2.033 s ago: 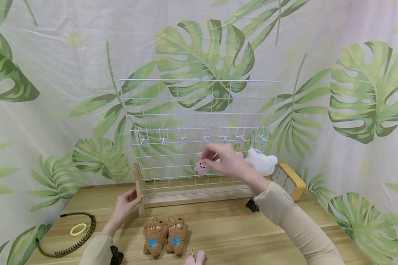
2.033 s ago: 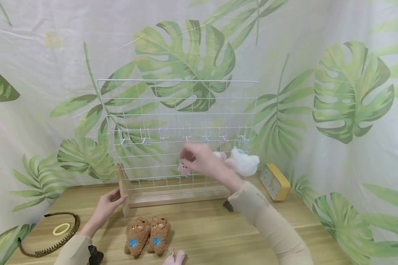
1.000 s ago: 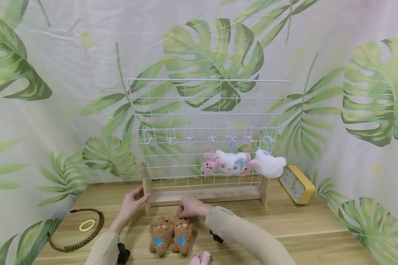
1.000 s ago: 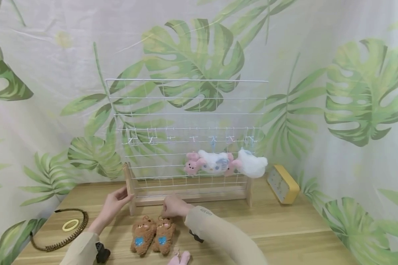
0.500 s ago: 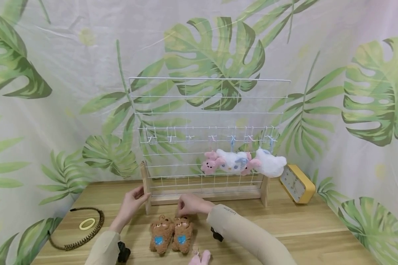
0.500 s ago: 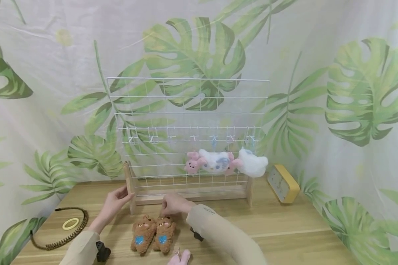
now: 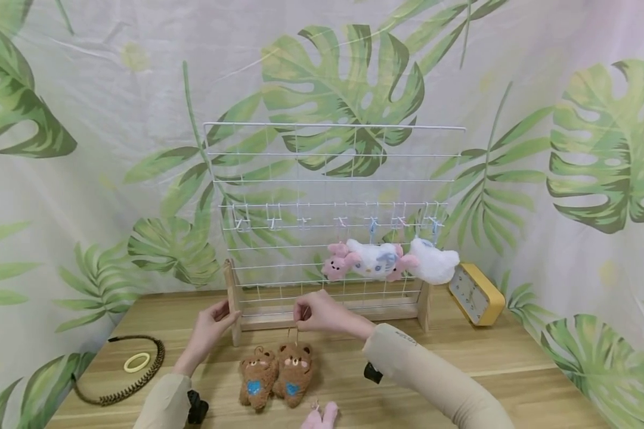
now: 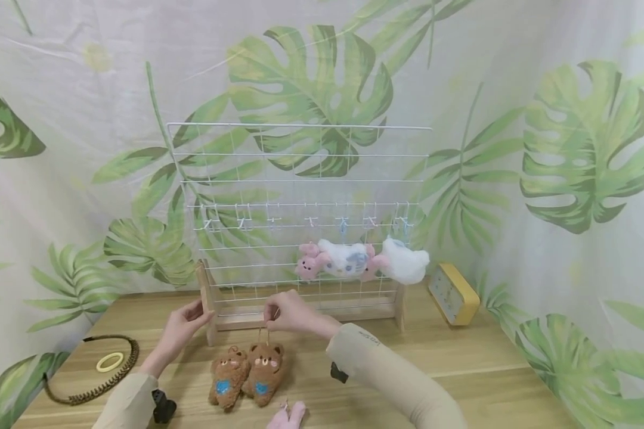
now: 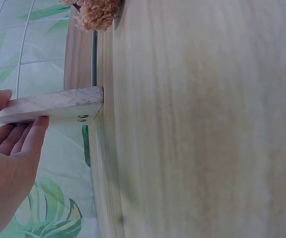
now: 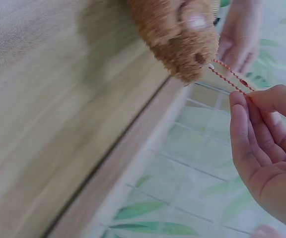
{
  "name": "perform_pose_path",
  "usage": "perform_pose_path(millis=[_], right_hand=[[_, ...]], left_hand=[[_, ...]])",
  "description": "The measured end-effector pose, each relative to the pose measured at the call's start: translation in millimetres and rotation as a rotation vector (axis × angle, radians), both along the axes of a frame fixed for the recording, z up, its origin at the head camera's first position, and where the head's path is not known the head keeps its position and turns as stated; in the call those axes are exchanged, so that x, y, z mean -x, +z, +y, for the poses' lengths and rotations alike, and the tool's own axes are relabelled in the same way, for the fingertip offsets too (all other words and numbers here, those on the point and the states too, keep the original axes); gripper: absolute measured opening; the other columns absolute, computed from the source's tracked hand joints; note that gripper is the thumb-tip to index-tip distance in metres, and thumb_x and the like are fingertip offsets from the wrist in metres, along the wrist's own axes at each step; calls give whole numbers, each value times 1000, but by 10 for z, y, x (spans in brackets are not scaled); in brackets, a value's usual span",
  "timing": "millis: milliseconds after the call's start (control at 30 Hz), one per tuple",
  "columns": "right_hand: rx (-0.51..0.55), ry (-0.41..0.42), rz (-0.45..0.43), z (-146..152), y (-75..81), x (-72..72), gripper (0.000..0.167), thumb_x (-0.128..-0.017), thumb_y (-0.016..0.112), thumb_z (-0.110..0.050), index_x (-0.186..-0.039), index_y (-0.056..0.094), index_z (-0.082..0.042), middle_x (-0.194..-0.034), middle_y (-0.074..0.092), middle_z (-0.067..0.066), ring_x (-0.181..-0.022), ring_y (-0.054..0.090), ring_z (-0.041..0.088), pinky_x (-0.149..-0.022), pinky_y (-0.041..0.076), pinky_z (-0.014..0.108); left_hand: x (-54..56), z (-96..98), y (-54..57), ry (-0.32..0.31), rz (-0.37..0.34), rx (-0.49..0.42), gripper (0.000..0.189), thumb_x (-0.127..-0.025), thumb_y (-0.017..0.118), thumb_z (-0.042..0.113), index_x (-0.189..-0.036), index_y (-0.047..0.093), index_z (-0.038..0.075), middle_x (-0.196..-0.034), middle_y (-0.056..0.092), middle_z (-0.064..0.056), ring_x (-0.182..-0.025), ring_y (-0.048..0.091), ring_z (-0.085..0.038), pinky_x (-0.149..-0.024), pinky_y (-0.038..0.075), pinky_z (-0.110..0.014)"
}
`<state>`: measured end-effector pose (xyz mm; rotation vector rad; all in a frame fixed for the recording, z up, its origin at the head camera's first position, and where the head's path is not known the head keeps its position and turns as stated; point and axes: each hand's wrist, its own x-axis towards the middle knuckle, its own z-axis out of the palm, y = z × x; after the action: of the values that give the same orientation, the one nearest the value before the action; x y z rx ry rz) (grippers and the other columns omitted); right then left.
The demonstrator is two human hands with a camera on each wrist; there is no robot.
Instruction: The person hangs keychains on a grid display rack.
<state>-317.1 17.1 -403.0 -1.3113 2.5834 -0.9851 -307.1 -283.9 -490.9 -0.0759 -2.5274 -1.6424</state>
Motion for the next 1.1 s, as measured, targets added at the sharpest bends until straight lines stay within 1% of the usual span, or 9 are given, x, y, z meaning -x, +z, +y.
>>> perform_pose_path(millis=[133, 233, 367, 500, 600, 733, 833, 933, 1100], right_hand=[[40, -5, 5, 107, 219, -93, 6, -85, 70, -2, -83, 68, -7, -83, 74, 6, -71, 65, -3, -66, 54, 11], [73, -1, 24, 164, 402, -112, 3, -85, 68, -2, -85, 68, -5, -83, 74, 7, -69, 62, -3, -66, 55, 13], [109, -34, 92, 225, 718, -99, 3, -86, 68, -2, -88, 68, -4, -81, 72, 7, -67, 59, -1, -64, 55, 15], [152, -98, 149, 278, 1059, -86, 2, -87, 70, -5, -87, 68, -6, -82, 74, 6, -69, 63, 2, -66, 56, 15], [196, -125, 152, 307, 1284, -71, 3, -88, 70, -5, -88, 67, -5, -85, 74, 8, -71, 65, 5, -68, 58, 17], [251, -134, 156, 311, 1524, -5, 2, -89, 69, -4, -89, 67, -3, -87, 74, 10, -72, 66, 8, -67, 57, 19], [273, -142, 183, 288, 1659, 78, 3, -90, 69, -4, -89, 66, -3, -87, 73, 11, -73, 67, 11, -68, 56, 19], [270, -169, 217, 252, 1740, 176, 4, -90, 70, -5, -87, 66, -5, -86, 73, 10, -74, 67, 13, -68, 55, 19], [224, -206, 214, 217, 1747, 320, 5, -90, 70, -7, -86, 67, -7, -87, 73, 8, -75, 67, 12, -69, 54, 19]], left_hand=[[-7, 1, 8, -2, -3, -1, 63, -101, 58, 24, -150, 33, -8, -150, 42, -30, -140, 44, -41, -108, 48, -34], [-14, 1, 6, 1, 1, 3, 63, -101, 58, 22, -150, 34, -8, -150, 42, -31, -140, 44, -42, -107, 49, -31], [-15, 12, 9, 6, 17, 11, 62, -101, 59, 21, -149, 35, -9, -148, 43, -32, -138, 45, -43, -102, 52, -26], [-12, 11, 13, 5, 21, 19, 63, -101, 59, 23, -150, 34, -9, -148, 43, -31, -138, 45, -43, -102, 52, -25], [-20, 11, 17, 5, 15, 13, 64, -101, 59, 24, -150, 34, -8, -149, 43, -30, -138, 45, -42, -103, 52, -26], [-37, 16, 28, 3, 2, 11, 64, -101, 59, 23, -150, 33, -8, -149, 42, -30, -139, 45, -42, -105, 51, -30], [-42, 17, 33, 6, -5, 12, 63, -101, 59, 23, -151, 33, -8, -150, 42, -30, -139, 44, -41, -106, 50, -32], [-39, 19, 32, 9, -3, 9, 63, -101, 59, 22, -150, 34, -9, -149, 42, -30, -139, 45, -42, -106, 50, -31], [-37, 29, 25, 11, 11, 3, 62, -101, 60, 22, -149, 36, -9, -147, 45, -31, -137, 47, -42, -103, 52, -29]])
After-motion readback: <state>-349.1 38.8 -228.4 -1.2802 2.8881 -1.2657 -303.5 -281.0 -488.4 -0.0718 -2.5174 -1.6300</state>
